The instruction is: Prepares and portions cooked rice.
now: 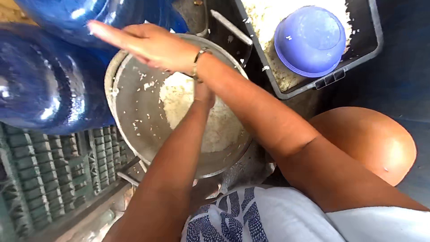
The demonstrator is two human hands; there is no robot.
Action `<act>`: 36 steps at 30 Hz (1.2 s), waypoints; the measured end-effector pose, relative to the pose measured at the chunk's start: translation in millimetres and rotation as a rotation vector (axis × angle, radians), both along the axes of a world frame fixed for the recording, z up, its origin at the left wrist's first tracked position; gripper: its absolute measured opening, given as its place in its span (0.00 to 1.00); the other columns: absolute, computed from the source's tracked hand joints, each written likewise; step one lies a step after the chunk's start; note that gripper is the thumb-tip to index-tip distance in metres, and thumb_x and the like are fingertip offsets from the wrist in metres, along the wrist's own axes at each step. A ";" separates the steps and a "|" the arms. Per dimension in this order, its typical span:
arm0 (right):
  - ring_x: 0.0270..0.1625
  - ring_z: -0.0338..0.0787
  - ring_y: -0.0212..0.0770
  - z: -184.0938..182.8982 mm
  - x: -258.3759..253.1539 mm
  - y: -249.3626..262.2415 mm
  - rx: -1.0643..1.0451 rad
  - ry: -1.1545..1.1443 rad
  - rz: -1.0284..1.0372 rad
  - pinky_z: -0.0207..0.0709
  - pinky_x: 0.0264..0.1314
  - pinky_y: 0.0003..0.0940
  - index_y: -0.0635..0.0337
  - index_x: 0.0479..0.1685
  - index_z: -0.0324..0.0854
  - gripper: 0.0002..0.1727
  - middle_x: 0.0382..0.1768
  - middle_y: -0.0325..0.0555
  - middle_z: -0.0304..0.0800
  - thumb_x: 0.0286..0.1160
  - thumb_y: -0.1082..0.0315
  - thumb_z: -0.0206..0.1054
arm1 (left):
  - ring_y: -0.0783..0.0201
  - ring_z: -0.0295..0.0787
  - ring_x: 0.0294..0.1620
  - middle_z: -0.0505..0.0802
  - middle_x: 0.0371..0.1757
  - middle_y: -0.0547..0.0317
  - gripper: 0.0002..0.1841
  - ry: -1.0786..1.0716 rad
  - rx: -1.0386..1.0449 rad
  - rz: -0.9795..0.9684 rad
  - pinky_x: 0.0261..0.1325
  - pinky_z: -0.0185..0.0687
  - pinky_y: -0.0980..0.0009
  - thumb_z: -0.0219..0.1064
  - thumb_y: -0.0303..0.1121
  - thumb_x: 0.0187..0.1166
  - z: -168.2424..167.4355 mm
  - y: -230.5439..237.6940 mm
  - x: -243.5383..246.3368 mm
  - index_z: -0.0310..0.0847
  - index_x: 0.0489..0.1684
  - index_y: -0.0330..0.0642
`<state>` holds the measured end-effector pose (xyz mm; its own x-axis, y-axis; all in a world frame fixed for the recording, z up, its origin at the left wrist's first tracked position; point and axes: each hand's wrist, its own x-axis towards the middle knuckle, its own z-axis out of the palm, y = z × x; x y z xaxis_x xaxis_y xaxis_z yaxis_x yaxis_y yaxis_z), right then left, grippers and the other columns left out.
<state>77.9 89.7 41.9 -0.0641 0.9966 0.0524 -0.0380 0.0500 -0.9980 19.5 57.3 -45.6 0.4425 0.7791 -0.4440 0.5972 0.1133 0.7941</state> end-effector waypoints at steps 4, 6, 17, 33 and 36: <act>0.23 0.71 0.30 -4.3 -0.8 -5.7 -0.096 -0.093 0.006 0.70 0.30 0.26 0.64 0.38 0.81 0.25 0.22 0.36 0.68 0.95 0.52 0.52 | 0.74 0.81 0.61 0.84 0.61 0.57 0.21 -0.499 -0.100 0.204 0.67 0.78 0.74 0.63 0.24 0.84 -48.0 -18.9 -16.4 0.68 0.74 0.33; 0.25 0.72 0.31 -4.8 -8.1 -6.1 -0.101 -0.129 -0.019 0.72 0.33 0.28 0.64 0.45 0.83 0.24 0.24 0.37 0.69 0.95 0.52 0.52 | 0.75 0.83 0.58 0.86 0.56 0.60 0.18 -0.541 -0.181 0.270 0.64 0.80 0.74 0.65 0.24 0.83 -48.6 -20.2 -19.8 0.70 0.69 0.37; 0.25 0.74 0.36 -10.5 -45.2 -0.4 -0.282 0.013 -0.126 0.73 0.31 0.31 0.63 0.50 0.83 0.27 0.26 0.41 0.72 0.96 0.48 0.48 | 0.76 0.83 0.36 0.85 0.35 0.67 0.07 -0.227 -0.198 0.153 0.45 0.83 0.76 0.56 0.21 0.85 0.6 -41.5 -74.3 0.76 0.47 0.44; 0.16 0.83 0.35 9.5 -12.0 -0.9 -0.305 0.203 -0.014 0.82 0.17 0.28 0.67 0.31 0.80 0.21 0.21 0.45 0.83 0.92 0.60 0.59 | 0.75 0.72 0.17 0.76 0.14 0.74 0.14 -0.641 -0.498 0.090 0.28 0.75 0.73 0.54 0.25 0.78 -16.2 -32.0 -41.6 0.72 0.21 0.56; 0.16 0.81 0.35 -3.3 -2.7 -2.7 -0.362 0.274 -0.077 0.82 0.17 0.28 0.66 0.32 0.78 0.19 0.21 0.45 0.80 0.91 0.61 0.61 | 0.76 0.70 0.14 0.74 0.11 0.76 0.19 -0.610 -0.543 -0.039 0.26 0.74 0.75 0.53 0.27 0.80 -28.6 -32.8 -47.9 0.70 0.14 0.58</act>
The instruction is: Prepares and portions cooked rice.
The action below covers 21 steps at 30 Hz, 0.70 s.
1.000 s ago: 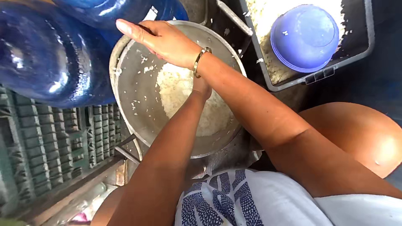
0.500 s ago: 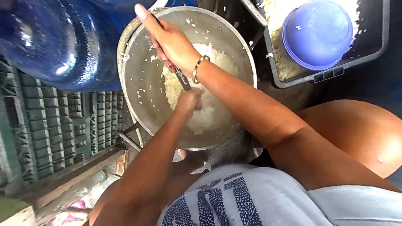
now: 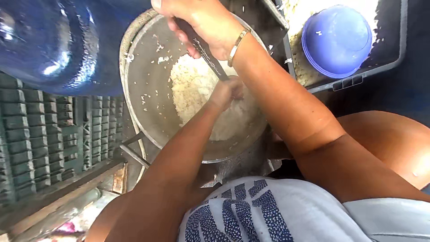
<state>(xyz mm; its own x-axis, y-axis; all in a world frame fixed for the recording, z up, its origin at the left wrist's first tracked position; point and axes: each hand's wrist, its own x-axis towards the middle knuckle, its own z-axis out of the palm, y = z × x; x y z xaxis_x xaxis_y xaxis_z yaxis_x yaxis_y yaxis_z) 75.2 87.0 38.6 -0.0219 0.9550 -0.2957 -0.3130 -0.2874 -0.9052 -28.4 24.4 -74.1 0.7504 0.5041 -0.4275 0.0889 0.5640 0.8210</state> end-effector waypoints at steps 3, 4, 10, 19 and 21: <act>0.17 0.84 0.36 11.4 2.0 5.4 -0.023 -0.082 0.000 0.87 0.21 0.30 0.67 0.25 0.77 0.20 0.17 0.44 0.78 0.90 0.66 0.62 | 0.75 0.68 0.13 0.72 0.10 0.74 0.18 0.007 -0.003 -0.014 0.24 0.71 0.74 0.55 0.25 0.77 -2.0 -1.4 -0.3 0.68 0.14 0.55; 0.17 0.83 0.36 17.1 4.9 8.9 -0.022 -0.078 0.007 0.87 0.21 0.29 0.68 0.25 0.76 0.19 0.16 0.44 0.76 0.90 0.69 0.60 | 0.74 0.68 0.14 0.73 0.11 0.73 0.17 0.023 0.007 -0.029 0.25 0.71 0.73 0.55 0.25 0.78 -1.9 -0.7 0.6 0.69 0.15 0.54; 0.08 0.64 0.28 33.6 2.8 0.2 -0.056 -0.151 0.135 0.68 0.10 0.20 0.57 0.13 0.63 0.29 0.08 0.36 0.58 0.92 0.59 0.60 | 0.73 0.64 0.14 0.69 0.12 0.72 0.15 0.128 0.082 -0.083 0.25 0.67 0.73 0.57 0.26 0.78 -4.5 -7.7 -7.4 0.68 0.17 0.51; 0.10 0.64 0.33 38.9 5.2 -66.6 -0.025 -0.126 -0.109 0.65 0.14 0.27 0.57 0.22 0.68 0.24 0.10 0.36 0.62 0.92 0.57 0.59 | 0.71 0.70 0.18 0.76 0.18 0.66 0.13 0.497 0.310 -0.323 0.25 0.69 0.70 0.65 0.34 0.81 0.9 -12.8 -47.6 0.76 0.23 0.44; 0.10 0.64 0.33 29.3 -0.7 -74.0 -0.001 -0.062 -0.152 0.65 0.15 0.27 0.56 0.20 0.68 0.24 0.10 0.35 0.62 0.92 0.58 0.59 | 0.69 0.70 0.19 0.77 0.20 0.62 0.12 0.590 0.322 -0.374 0.26 0.69 0.68 0.65 0.34 0.81 5.2 -8.8 -63.8 0.78 0.26 0.41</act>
<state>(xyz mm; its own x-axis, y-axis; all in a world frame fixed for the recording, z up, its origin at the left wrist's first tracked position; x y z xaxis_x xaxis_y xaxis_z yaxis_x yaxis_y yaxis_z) 74.5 13.0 67.9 0.1408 0.9458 -0.2927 -0.2961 -0.2419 -0.9240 -92.2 15.6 -68.9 0.5886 0.4290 -0.6852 0.7010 0.1513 0.6969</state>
